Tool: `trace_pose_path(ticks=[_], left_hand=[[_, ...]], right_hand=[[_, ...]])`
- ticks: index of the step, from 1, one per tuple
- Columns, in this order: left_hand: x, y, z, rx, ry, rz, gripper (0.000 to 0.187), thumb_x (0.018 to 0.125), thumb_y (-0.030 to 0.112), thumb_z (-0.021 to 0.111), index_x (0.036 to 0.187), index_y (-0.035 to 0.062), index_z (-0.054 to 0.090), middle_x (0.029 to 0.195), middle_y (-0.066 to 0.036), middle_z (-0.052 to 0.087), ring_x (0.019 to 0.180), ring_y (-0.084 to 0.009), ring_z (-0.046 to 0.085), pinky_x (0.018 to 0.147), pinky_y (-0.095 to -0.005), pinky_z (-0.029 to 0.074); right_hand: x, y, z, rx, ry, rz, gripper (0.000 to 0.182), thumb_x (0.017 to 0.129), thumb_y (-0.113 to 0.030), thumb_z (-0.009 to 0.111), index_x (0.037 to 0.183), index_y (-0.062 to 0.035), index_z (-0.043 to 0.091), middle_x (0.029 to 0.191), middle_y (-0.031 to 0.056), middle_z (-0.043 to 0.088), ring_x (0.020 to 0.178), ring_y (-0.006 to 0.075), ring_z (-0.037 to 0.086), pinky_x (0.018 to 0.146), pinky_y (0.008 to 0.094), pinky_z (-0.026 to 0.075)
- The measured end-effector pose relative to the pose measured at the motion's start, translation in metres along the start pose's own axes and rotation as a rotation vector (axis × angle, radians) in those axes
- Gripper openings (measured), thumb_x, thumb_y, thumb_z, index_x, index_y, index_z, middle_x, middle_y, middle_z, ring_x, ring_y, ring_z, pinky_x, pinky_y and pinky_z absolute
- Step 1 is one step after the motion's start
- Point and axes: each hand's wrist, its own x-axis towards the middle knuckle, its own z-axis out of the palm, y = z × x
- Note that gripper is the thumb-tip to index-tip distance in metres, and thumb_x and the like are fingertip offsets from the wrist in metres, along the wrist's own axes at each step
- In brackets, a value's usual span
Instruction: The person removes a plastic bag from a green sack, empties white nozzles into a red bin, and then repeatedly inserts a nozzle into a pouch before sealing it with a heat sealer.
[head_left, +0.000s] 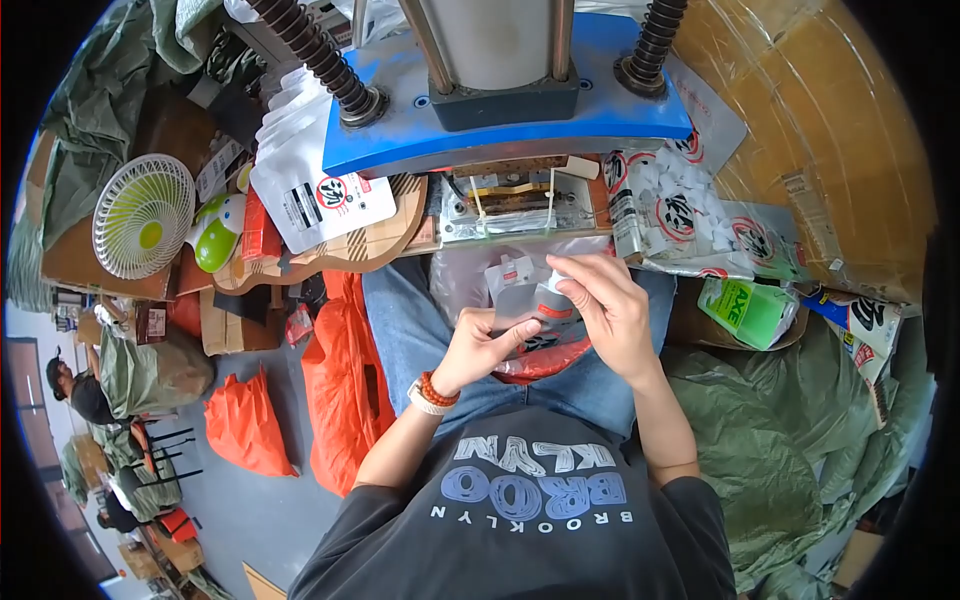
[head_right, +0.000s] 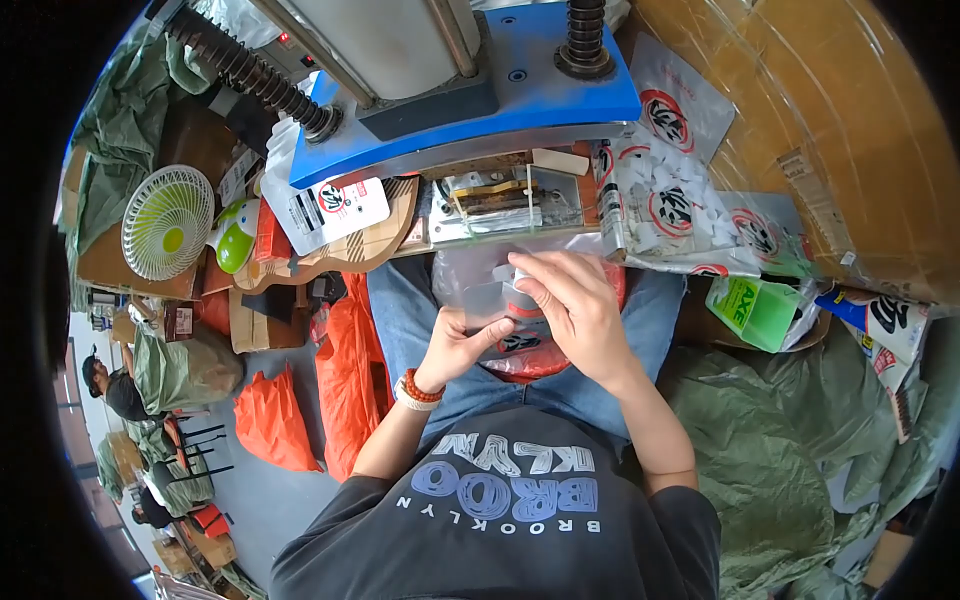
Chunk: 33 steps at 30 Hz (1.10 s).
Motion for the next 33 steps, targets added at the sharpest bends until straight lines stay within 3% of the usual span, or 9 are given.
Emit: trace_pose_path(ticks=[9,17,22,25,28,29,30,31,33], left_hand=[[-0.008,0.006,0.005,-0.104,-0.034,-0.069,0.021,0.090,0.020,0.067,0.101,0.0025,0.072,0.072,0.001,0.068,0.064,-0.0021,0.052,0.058,-0.0208,0.043],[0.032,0.024,-0.013,-0.525,0.245,-0.237,0.020,0.089,0.012,0.067,0.102,-0.0033,0.068,0.094,-0.007,0.071,0.078,-0.0094,0.065,0.070,-0.0251,0.052],[0.068,0.028,-0.027,-0.579,0.246,-0.314,0.020,0.089,0.008,0.062,0.105,-0.0033,0.065,0.098,-0.008,0.069,0.084,-0.0141,0.067,0.072,-0.0277,0.054],[0.067,0.031,-0.027,-0.587,0.252,-0.314,0.019,0.089,0.009,0.063,0.106,-0.0006,0.065,0.099,-0.008,0.069,0.086,-0.0132,0.066,0.075,-0.0286,0.053],[0.071,0.041,-0.065,0.199,0.096,-0.450,0.035,0.087,0.023,0.069,0.110,-0.0023,0.064,0.097,-0.006,0.069,0.080,-0.0107,0.062,0.073,-0.0281,0.050],[0.067,0.034,-0.078,0.145,0.281,-0.195,0.042,0.085,0.032,0.071,0.111,-0.0006,0.065,0.092,-0.006,0.069,0.077,-0.0106,0.061,0.073,-0.0281,0.050],[0.068,0.024,-0.099,0.279,0.490,0.037,0.051,0.083,0.038,0.070,0.119,0.0025,0.061,0.104,-0.014,0.067,0.089,-0.0184,0.062,0.080,-0.0346,0.049],[0.062,0.022,-0.123,1.098,0.706,0.201,0.070,0.080,0.045,0.070,0.134,0.0059,0.049,0.132,-0.018,0.052,0.119,-0.0300,0.052,0.099,-0.0473,0.040],[0.046,-0.011,-0.161,1.430,0.512,-0.056,0.094,0.073,0.052,0.073,0.147,0.0138,0.030,0.154,-0.007,0.025,0.143,-0.0305,0.020,0.110,-0.0626,0.014]], right_hand=[[-0.001,0.002,-0.005,-0.072,-0.058,-0.039,0.029,0.086,-0.012,0.065,0.113,-0.0010,0.065,0.101,0.0121,0.066,0.090,0.0276,0.060,0.087,0.0352,0.044],[0.000,0.026,-0.057,-0.203,0.365,0.143,0.028,0.099,-0.019,0.049,0.112,0.0028,0.060,0.112,0.0128,0.062,0.107,0.0248,0.057,0.096,0.0345,0.041],[-0.007,0.084,-0.053,-0.903,0.051,0.230,0.032,0.099,-0.025,0.044,0.110,-0.0003,0.061,0.106,0.0166,0.061,0.092,0.0369,0.057,0.090,0.0396,0.042],[-0.016,0.068,-0.054,-0.556,-0.028,0.330,0.030,0.098,-0.025,0.046,0.110,-0.0014,0.061,0.103,0.0167,0.061,0.088,0.0378,0.055,0.085,0.0414,0.042],[-0.015,0.057,-0.067,-0.374,-0.088,0.328,0.024,0.095,-0.017,0.052,0.111,-0.0014,0.060,0.106,0.0128,0.063,0.093,0.0277,0.059,0.084,0.0342,0.044],[-0.015,0.056,-0.072,-0.193,-0.093,0.345,0.022,0.094,-0.014,0.054,0.112,-0.0015,0.060,0.108,0.0117,0.063,0.095,0.0236,0.059,0.083,0.0310,0.044],[-0.014,0.052,-0.078,-0.136,-0.113,0.393,0.022,0.092,-0.009,0.057,0.113,-0.0019,0.058,0.111,0.0083,0.063,0.099,0.0159,0.058,0.083,0.0259,0.044],[-0.018,0.057,-0.080,-0.134,-0.112,0.392,0.022,0.092,-0.009,0.057,0.113,-0.0019,0.058,0.111,0.0083,0.063,0.099,0.0159,0.058,0.083,0.0259,0.044],[-0.028,0.073,-0.077,0.068,0.080,0.441,0.026,0.089,-0.009,0.064,0.114,-0.0027,0.058,0.113,0.0099,0.062,0.104,0.0163,0.059,0.088,0.0283,0.045]])
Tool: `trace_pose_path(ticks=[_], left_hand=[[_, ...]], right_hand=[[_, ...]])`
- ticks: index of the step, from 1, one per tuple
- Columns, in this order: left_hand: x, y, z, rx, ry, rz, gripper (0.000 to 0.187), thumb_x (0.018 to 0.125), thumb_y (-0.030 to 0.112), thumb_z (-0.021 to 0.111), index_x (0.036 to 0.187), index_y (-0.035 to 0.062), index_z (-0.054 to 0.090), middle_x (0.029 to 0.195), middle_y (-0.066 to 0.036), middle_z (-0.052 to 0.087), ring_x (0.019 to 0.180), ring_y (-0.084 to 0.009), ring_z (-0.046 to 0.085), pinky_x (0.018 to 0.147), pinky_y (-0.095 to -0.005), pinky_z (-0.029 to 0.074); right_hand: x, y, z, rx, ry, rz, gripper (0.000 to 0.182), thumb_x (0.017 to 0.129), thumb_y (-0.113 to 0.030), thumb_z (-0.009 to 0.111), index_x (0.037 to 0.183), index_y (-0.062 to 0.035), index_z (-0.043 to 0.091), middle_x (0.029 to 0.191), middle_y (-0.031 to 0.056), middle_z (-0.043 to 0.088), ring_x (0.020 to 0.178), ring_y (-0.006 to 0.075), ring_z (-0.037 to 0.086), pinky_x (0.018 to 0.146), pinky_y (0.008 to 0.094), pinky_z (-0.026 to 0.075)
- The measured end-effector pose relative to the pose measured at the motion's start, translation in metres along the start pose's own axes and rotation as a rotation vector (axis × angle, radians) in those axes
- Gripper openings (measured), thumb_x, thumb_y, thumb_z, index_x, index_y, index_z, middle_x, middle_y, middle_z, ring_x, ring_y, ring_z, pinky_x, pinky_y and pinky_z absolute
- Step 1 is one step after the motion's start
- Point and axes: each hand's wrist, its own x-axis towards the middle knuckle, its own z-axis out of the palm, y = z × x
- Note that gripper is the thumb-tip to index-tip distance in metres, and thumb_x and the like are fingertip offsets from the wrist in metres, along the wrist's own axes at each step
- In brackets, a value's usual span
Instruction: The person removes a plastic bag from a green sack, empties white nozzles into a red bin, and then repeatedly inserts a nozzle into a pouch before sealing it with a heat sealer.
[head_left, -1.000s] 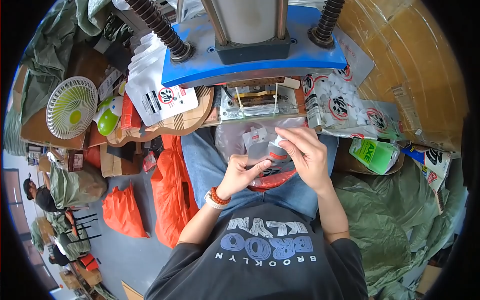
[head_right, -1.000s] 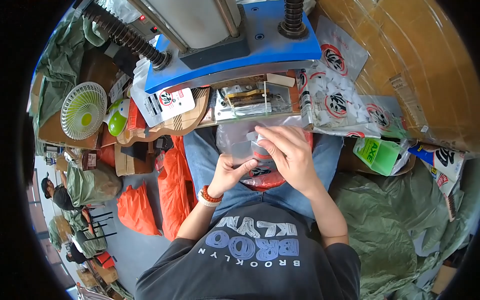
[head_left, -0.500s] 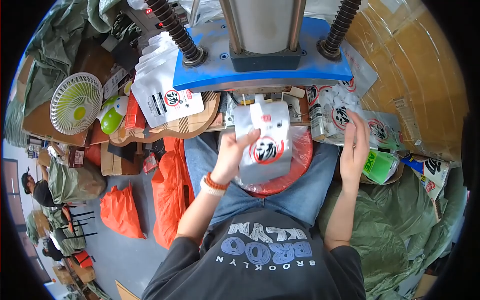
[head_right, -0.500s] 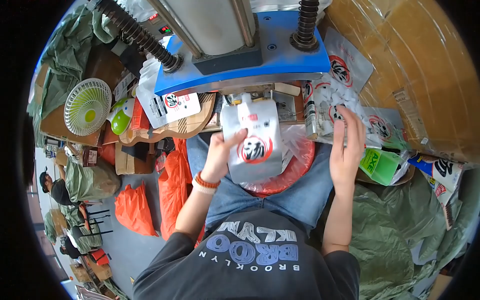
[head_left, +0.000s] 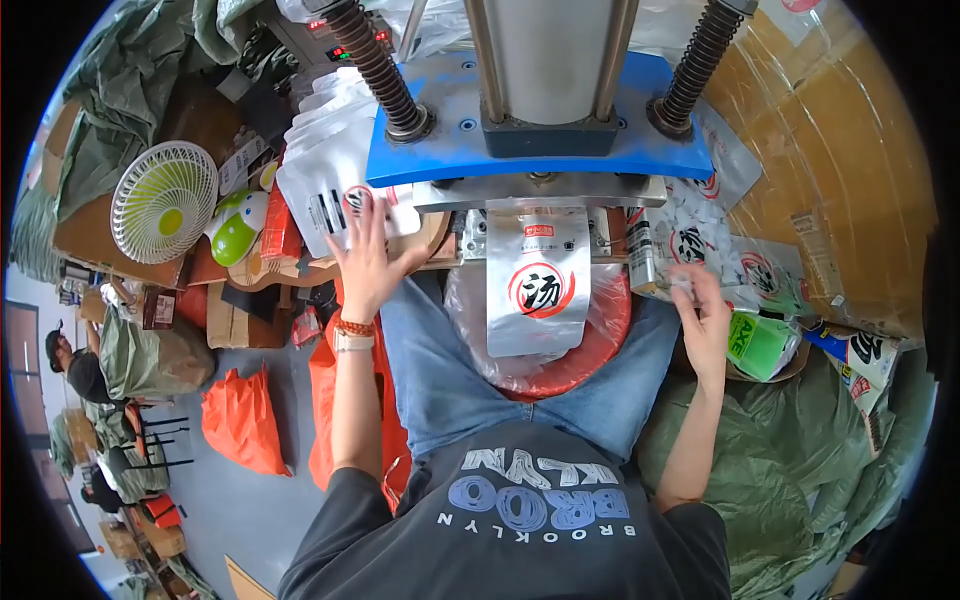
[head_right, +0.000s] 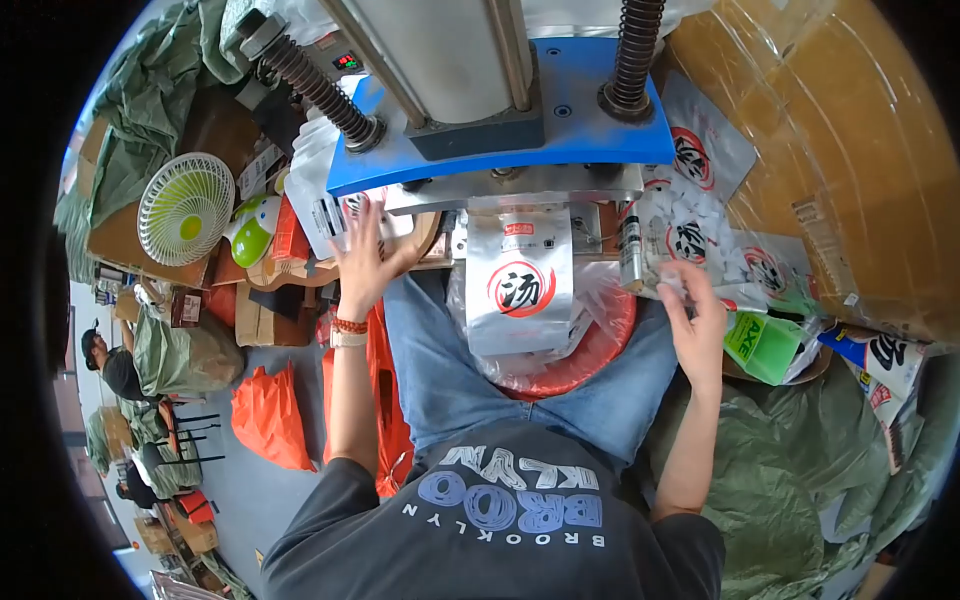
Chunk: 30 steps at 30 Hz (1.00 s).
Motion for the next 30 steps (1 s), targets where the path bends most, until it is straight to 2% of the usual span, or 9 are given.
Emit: trace_pose_path(ticks=[2,4,8,10,14,18,22,25,30], left_hand=[[-0.026,-0.011,-0.003,-0.005,-0.077,0.189,0.087,0.074,0.044,0.075,0.145,0.0165,0.033,0.153,-0.009,0.027,0.142,-0.0268,0.024,0.111,-0.0567,0.020],[-0.044,-0.019,0.002,-0.170,0.201,0.241,0.036,0.081,0.012,0.071,0.116,0.0092,0.066,0.114,-0.010,0.067,0.111,-0.0226,0.062,0.091,-0.0312,0.048],[-0.065,0.014,-0.049,-0.653,0.132,-0.185,0.017,0.081,0.003,0.069,0.097,0.0013,0.072,0.081,-0.012,0.072,0.072,-0.0117,0.068,0.066,-0.0231,0.050],[-0.082,0.051,-0.077,-0.689,0.229,-0.002,0.047,0.063,-0.016,0.054,0.100,0.0072,0.072,0.089,-0.010,0.072,0.071,-0.0130,0.066,0.061,-0.0240,0.050],[-0.090,0.098,-0.121,-0.557,0.286,0.471,0.038,0.062,-0.012,0.060,0.093,0.0069,0.072,0.094,-0.006,0.072,0.092,-0.0225,0.069,0.070,-0.0302,0.057],[-0.096,0.101,-0.158,-0.766,0.121,0.715,0.026,0.069,0.007,0.073,0.095,0.0046,0.071,0.097,-0.004,0.071,0.089,-0.0209,0.070,0.070,-0.0277,0.057],[-0.086,0.113,-0.104,-1.028,-0.147,0.585,0.016,0.076,0.009,0.074,0.091,0.0019,0.072,0.087,-0.009,0.072,0.079,-0.0230,0.071,0.067,-0.0276,0.055],[-0.080,0.123,-0.046,-1.280,-0.548,0.081,0.017,0.078,0.001,0.069,0.096,0.0003,0.072,0.092,-0.009,0.072,0.083,-0.0207,0.071,0.072,-0.0285,0.055],[-0.065,0.131,-0.069,-1.085,-0.215,0.496,0.024,0.076,-0.002,0.067,0.099,0.0015,0.071,0.095,-0.010,0.071,0.091,-0.0229,0.070,0.074,-0.0291,0.055]], right_hand=[[0.001,0.002,0.009,0.175,0.114,-0.085,0.029,0.088,-0.005,0.065,0.115,-0.0008,0.055,0.113,0.0077,0.061,0.104,0.0129,0.056,0.090,0.0268,0.043],[-0.010,-0.015,0.014,0.404,0.169,-0.192,0.031,0.087,-0.003,0.064,0.115,0.0010,0.053,0.113,0.0098,0.059,0.104,0.0156,0.055,0.092,0.0271,0.042],[-0.027,-0.083,0.028,0.343,0.158,-0.499,0.033,0.083,-0.001,0.067,0.112,0.0003,0.051,0.114,0.0127,0.058,0.100,0.0217,0.056,0.086,0.0334,0.047],[-0.036,-0.109,0.040,0.275,0.084,-0.671,0.033,0.077,0.000,0.071,0.105,-0.0003,0.055,0.109,0.0130,0.060,0.095,0.0259,0.060,0.080,0.0384,0.051],[-0.033,-0.123,0.080,0.061,-0.237,-0.834,0.029,0.064,0.005,0.075,0.090,-0.0009,0.065,0.095,0.0112,0.066,0.089,0.0313,0.064,0.078,0.0427,0.054],[-0.055,-0.153,0.042,0.111,-0.298,-0.997,0.032,0.061,-0.010,0.081,0.091,-0.0080,0.068,0.093,0.0043,0.068,0.087,0.0223,0.064,0.078,0.0372,0.053],[-0.038,-0.134,0.057,0.013,-0.128,-0.723,0.030,0.066,-0.008,0.081,0.092,-0.0058,0.067,0.088,0.0056,0.066,0.081,0.0194,0.062,0.074,0.0349,0.050],[-0.018,-0.089,0.074,0.026,-0.163,-0.358,0.032,0.067,-0.002,0.077,0.097,0.0004,0.066,0.089,0.0096,0.066,0.080,0.0254,0.061,0.074,0.0345,0.049],[-0.020,-0.107,0.044,-0.115,-0.232,-0.567,0.025,0.066,0.000,0.076,0.090,-0.0003,0.068,0.091,0.0102,0.067,0.084,0.0269,0.062,0.078,0.0366,0.050]])
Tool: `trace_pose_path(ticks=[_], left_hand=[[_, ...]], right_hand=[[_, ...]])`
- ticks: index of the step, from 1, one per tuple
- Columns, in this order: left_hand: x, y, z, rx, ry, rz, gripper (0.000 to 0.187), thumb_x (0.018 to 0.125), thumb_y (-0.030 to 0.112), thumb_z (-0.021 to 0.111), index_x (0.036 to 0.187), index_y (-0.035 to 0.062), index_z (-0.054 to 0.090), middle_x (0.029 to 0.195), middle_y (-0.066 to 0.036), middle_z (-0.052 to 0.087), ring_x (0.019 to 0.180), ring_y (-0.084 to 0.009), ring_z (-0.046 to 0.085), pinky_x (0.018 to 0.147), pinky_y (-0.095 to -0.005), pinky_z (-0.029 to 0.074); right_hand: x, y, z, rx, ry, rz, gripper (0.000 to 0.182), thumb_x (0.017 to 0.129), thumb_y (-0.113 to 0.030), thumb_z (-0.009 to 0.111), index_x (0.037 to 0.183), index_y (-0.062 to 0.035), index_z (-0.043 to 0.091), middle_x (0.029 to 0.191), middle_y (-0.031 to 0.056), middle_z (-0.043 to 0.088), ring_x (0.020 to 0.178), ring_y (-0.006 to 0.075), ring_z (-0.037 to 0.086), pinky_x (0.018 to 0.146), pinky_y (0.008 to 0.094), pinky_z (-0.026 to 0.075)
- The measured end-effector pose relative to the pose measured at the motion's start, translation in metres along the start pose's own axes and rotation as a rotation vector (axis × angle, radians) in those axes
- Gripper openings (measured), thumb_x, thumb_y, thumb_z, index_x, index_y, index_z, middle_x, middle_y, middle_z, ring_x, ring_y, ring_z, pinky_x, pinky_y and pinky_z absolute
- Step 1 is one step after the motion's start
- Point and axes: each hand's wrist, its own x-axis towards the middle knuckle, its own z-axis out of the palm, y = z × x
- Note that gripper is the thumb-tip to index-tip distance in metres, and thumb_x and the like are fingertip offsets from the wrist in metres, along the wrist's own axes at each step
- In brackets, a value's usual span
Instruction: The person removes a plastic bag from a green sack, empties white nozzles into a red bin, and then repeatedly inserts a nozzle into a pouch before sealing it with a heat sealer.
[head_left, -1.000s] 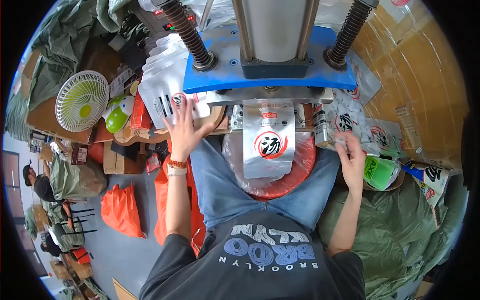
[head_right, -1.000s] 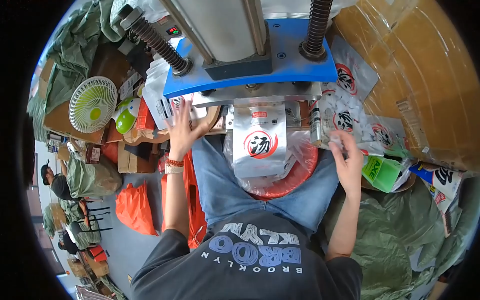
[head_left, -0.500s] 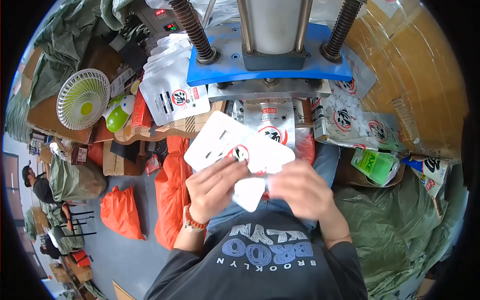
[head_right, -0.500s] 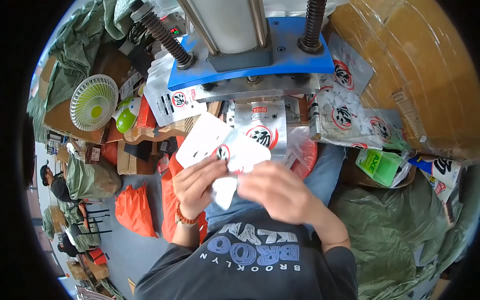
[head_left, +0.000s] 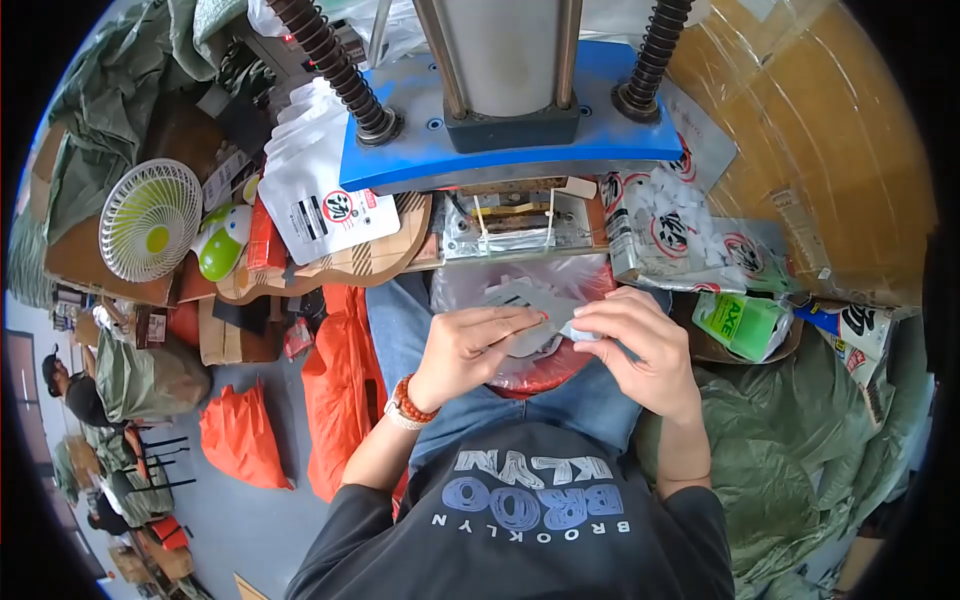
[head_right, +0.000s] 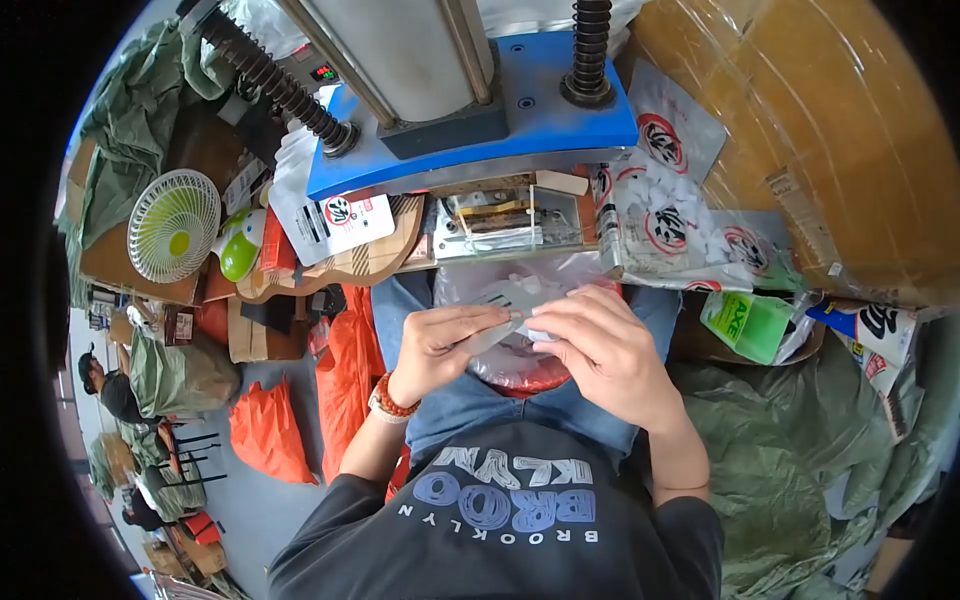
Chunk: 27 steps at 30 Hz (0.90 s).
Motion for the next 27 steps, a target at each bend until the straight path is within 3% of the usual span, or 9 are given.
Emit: trace_pose_path(ticks=[5,10,14,16,17,19,22,24,27], left_hand=[[-0.005,0.018,-0.002,0.470,0.087,0.002,0.036,0.067,-0.004,0.067,0.101,0.0051,0.070,0.097,-0.009,0.071,0.085,-0.0243,0.070,0.071,-0.0314,0.056],[-0.011,0.037,-0.010,0.485,0.086,-0.002,0.037,0.065,-0.004,0.067,0.101,0.0053,0.070,0.096,-0.009,0.071,0.081,-0.0232,0.070,0.068,-0.0311,0.056],[-0.012,0.021,-0.006,0.316,0.097,-0.030,0.026,0.073,0.000,0.069,0.098,0.0045,0.072,0.088,-0.011,0.071,0.074,-0.0218,0.070,0.064,-0.0294,0.055],[-0.016,-0.009,0.009,-0.200,-0.012,-0.380,0.012,0.081,0.007,0.070,0.092,0.0030,0.073,0.080,-0.011,0.071,0.070,-0.0128,0.067,0.059,-0.0255,0.051],[-0.018,-0.025,0.018,-0.306,-0.005,-0.494,0.014,0.087,0.015,0.069,0.089,0.0012,0.074,0.076,-0.006,0.071,0.068,-0.0051,0.062,0.056,-0.0222,0.047],[-0.017,-0.045,0.026,-0.402,0.135,-0.633,0.017,0.087,0.016,0.069,0.090,-0.0004,0.073,0.072,-0.004,0.071,0.062,-0.0033,0.059,0.055,-0.0206,0.046],[0.020,-0.034,0.007,-0.717,0.327,-0.711,0.016,0.086,0.011,0.068,0.092,-0.0032,0.070,0.082,-0.007,0.071,0.070,-0.0078,0.065,0.060,-0.0224,0.051],[0.040,-0.051,0.001,-0.809,0.335,-0.723,0.015,0.086,0.008,0.067,0.096,-0.0035,0.069,0.088,-0.009,0.071,0.073,-0.0096,0.066,0.062,-0.0233,0.052],[0.053,-0.054,0.000,-0.936,0.327,-0.744,0.017,0.086,0.009,0.067,0.098,-0.0038,0.067,0.091,-0.009,0.070,0.076,-0.0114,0.066,0.063,-0.0242,0.053]], right_hand=[[-0.010,0.013,0.020,-0.179,0.074,-0.051,0.029,0.063,0.003,0.076,0.091,-0.0005,0.068,0.094,0.0099,0.066,0.085,0.0288,0.062,0.081,0.0385,0.050],[-0.011,-0.002,0.011,-0.205,0.025,-0.148,0.032,0.061,0.003,0.075,0.093,0.0004,0.069,0.095,0.0106,0.066,0.085,0.0287,0.063,0.080,0.0418,0.050],[-0.006,0.009,0.013,-0.004,0.002,-0.089,0.030,0.064,-0.002,0.078,0.093,0.0007,0.070,0.096,0.0112,0.067,0.086,0.0281,0.063,0.080,0.0410,0.050],[-0.013,0.024,0.020,-0.016,-0.059,-0.005,0.042,0.066,-0.007,0.080,0.105,0.0006,0.066,0.108,0.0135,0.065,0.098,0.0291,0.062,0.087,0.0403,0.048],[-0.012,0.029,0.023,-0.045,0.012,0.078,0.050,0.067,-0.009,0.081,0.112,0.0005,0.062,0.115,0.0140,0.062,0.105,0.0294,0.059,0.092,0.0397,0.046],[-0.014,0.039,0.012,-0.037,0.078,0.177,0.066,0.070,-0.011,0.080,0.128,0.0001,0.050,0.129,0.0132,0.054,0.120,0.0273,0.050,0.102,0.0375,0.038],[-0.009,0.037,-0.029,0.006,0.292,0.224,0.038,0.081,-0.007,0.070,0.117,-0.0004,0.059,0.119,0.0153,0.059,0.107,0.0279,0.057,0.090,0.0352,0.045],[0.005,0.050,-0.036,-0.113,0.349,0.353,0.028,0.092,-0.009,0.058,0.118,0.0003,0.057,0.117,0.0122,0.062,0.111,0.0250,0.056,0.099,0.0331,0.039],[0.024,0.133,-0.019,-0.541,0.207,0.254,0.033,0.085,0.000,0.056,0.118,-0.0033,0.058,0.120,0.0140,0.058,0.109,0.0332,0.054,0.096,0.0384,0.042]])
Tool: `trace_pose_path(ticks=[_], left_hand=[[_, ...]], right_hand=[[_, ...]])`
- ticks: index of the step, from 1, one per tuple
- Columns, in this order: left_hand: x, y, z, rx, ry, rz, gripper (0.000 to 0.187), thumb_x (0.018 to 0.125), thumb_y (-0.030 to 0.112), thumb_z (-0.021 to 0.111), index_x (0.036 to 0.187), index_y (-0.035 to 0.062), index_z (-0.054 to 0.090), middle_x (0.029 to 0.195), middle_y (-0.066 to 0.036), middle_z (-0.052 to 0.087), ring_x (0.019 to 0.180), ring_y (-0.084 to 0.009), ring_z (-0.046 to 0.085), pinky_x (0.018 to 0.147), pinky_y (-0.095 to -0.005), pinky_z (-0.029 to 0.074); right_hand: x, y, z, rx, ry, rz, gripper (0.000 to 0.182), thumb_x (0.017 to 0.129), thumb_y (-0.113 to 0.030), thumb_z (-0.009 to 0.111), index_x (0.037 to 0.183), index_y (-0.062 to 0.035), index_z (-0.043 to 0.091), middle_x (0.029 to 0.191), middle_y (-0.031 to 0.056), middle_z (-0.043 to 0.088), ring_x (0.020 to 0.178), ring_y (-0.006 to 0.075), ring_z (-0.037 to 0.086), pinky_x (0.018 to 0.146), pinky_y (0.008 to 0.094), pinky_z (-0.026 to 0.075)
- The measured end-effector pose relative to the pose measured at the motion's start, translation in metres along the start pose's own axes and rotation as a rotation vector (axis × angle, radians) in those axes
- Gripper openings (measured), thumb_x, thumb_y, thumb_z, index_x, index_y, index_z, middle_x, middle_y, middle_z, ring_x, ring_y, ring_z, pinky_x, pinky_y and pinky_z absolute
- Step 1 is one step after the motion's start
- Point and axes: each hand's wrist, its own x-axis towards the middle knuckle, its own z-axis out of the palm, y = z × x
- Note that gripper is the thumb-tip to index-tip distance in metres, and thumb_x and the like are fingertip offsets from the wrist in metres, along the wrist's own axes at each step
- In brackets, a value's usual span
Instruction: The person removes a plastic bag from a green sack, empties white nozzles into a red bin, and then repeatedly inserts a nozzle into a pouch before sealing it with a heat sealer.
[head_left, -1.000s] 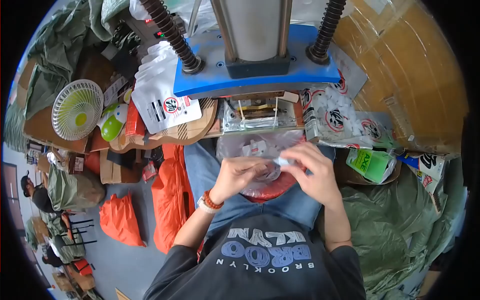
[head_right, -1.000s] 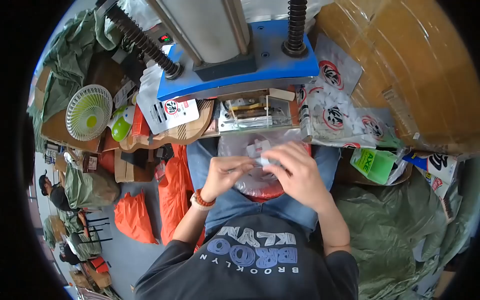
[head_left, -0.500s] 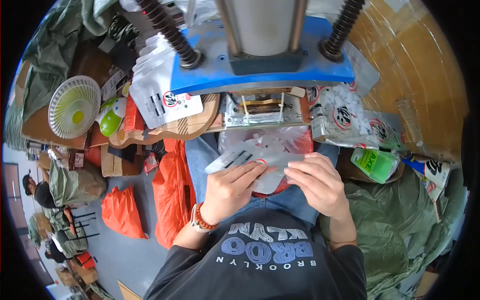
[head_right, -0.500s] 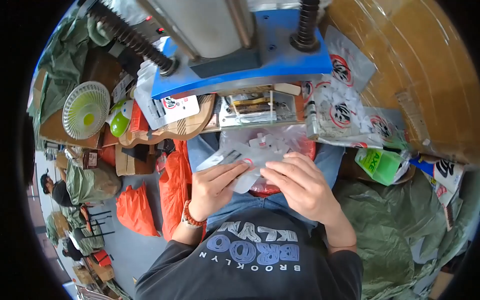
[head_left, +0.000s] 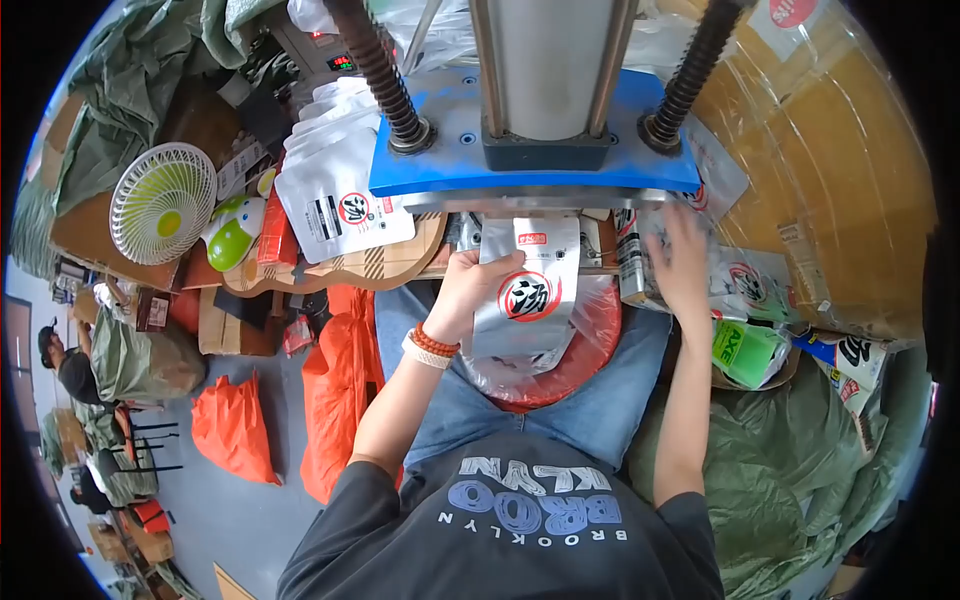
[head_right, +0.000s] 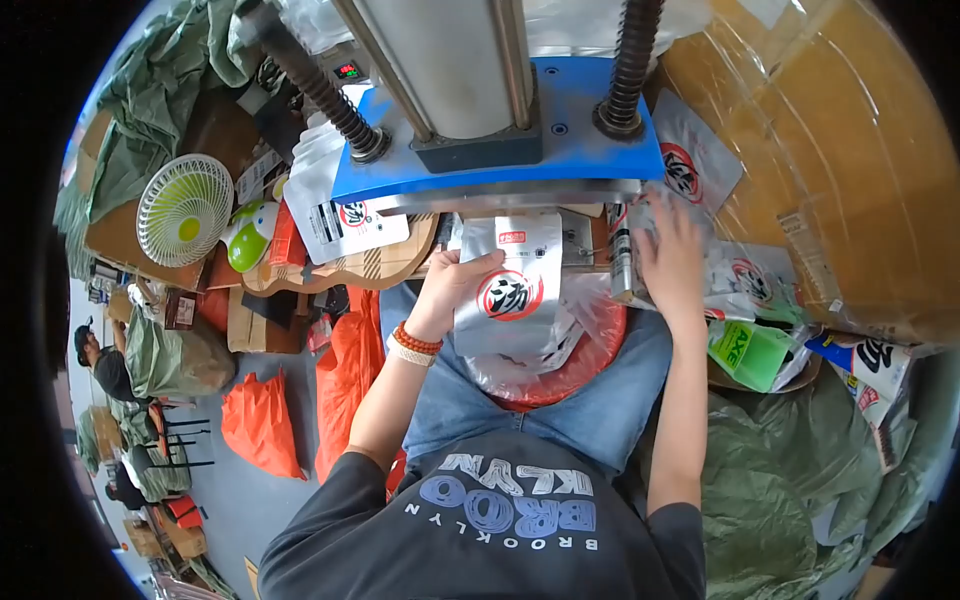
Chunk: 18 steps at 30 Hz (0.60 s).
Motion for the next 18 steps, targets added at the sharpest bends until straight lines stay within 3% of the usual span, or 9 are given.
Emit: trace_pose_path(ticks=[5,7,8,9,10,11,13,17,18], left_hand=[[-0.008,0.008,0.005,0.065,0.006,-0.053,0.022,0.087,0.016,0.068,0.097,-0.0032,0.067,0.086,-0.008,0.069,0.070,-0.0101,0.064,0.063,-0.0245,0.051],[-0.002,0.016,-0.027,0.693,-0.066,0.027,0.032,0.087,0.025,0.068,0.098,-0.0050,0.066,0.086,-0.008,0.069,0.073,-0.0130,0.064,0.065,-0.0277,0.051],[0.008,0.008,-0.054,0.818,0.079,0.387,0.038,0.086,0.030,0.068,0.099,-0.0053,0.067,0.083,-0.009,0.070,0.073,-0.0172,0.064,0.069,-0.0299,0.051],[0.000,0.031,-0.061,0.759,0.220,0.384,0.045,0.085,0.033,0.067,0.111,-0.0027,0.064,0.099,-0.016,0.069,0.089,-0.0265,0.064,0.081,-0.0343,0.050],[0.004,0.032,-0.088,1.332,0.600,0.784,0.058,0.084,0.041,0.067,0.128,0.0038,0.055,0.127,-0.019,0.057,0.118,-0.0324,0.052,0.099,-0.0425,0.040],[-0.008,0.045,-0.088,1.854,0.817,0.647,0.072,0.081,0.046,0.068,0.138,0.0086,0.045,0.146,-0.015,0.039,0.139,-0.0328,0.029,0.108,-0.0509,0.028],[-0.012,0.022,-0.135,1.934,0.586,0.491,0.076,0.077,0.047,0.071,0.138,0.0106,0.044,0.149,-0.011,0.035,0.143,-0.0294,0.020,0.109,-0.0542,0.025],[-0.048,0.007,-0.154,1.678,0.383,0.860,0.033,0.080,0.009,0.068,0.113,0.0074,0.067,0.114,-0.009,0.067,0.108,-0.0236,0.063,0.090,-0.0331,0.047],[-0.059,0.011,-0.147,1.458,0.454,0.687,0.027,0.079,0.006,0.068,0.106,0.0047,0.069,0.105,-0.010,0.069,0.097,-0.0197,0.065,0.083,-0.0298,0.049]], right_hand=[[-0.011,0.007,0.007,-0.210,-0.290,0.120,0.041,0.077,0.003,0.056,0.117,-0.0045,0.058,0.127,0.0156,0.051,0.111,0.0390,0.046,0.096,0.0456,0.041],[-0.015,0.013,0.005,-0.138,-0.259,-0.023,0.039,0.078,0.002,0.057,0.116,-0.0044,0.058,0.128,0.0148,0.050,0.114,0.0377,0.046,0.098,0.0441,0.039],[-0.020,0.010,0.001,-0.159,-0.183,-0.071,0.035,0.079,0.000,0.058,0.114,-0.0038,0.059,0.123,0.0141,0.053,0.113,0.0368,0.047,0.097,0.0439,0.039],[-0.021,0.009,-0.003,-0.161,-0.176,-0.063,0.035,0.079,0.000,0.058,0.114,-0.0038,0.059,0.123,0.0141,0.053,0.113,0.0368,0.047,0.097,0.0439,0.039],[-0.023,0.006,-0.009,-0.129,-0.134,-0.033,0.030,0.082,-0.003,0.058,0.112,-0.0029,0.059,0.120,0.0136,0.054,0.112,0.0358,0.047,0.096,0.0433,0.039],[-0.024,0.005,-0.010,-0.094,-0.091,-0.016,0.026,0.084,-0.005,0.058,0.110,-0.0020,0.059,0.117,0.0132,0.056,0.112,0.0348,0.047,0.095,0.0426,0.039],[-0.029,0.006,-0.010,-0.117,-0.044,0.033,0.022,0.087,-0.008,0.058,0.108,-0.0013,0.059,0.113,0.0129,0.057,0.108,0.0332,0.050,0.093,0.0405,0.040],[-0.031,0.000,-0.017,0.189,0.166,0.253,0.016,0.095,-0.012,0.053,0.104,-0.0003,0.059,0.104,0.0102,0.060,0.094,0.0251,0.057,0.085,0.0331,0.044],[-0.030,-0.006,-0.018,0.370,0.276,0.234,0.014,0.096,-0.009,0.052,0.104,0.0004,0.059,0.100,0.0091,0.062,0.089,0.0211,0.060,0.084,0.0291,0.045]])
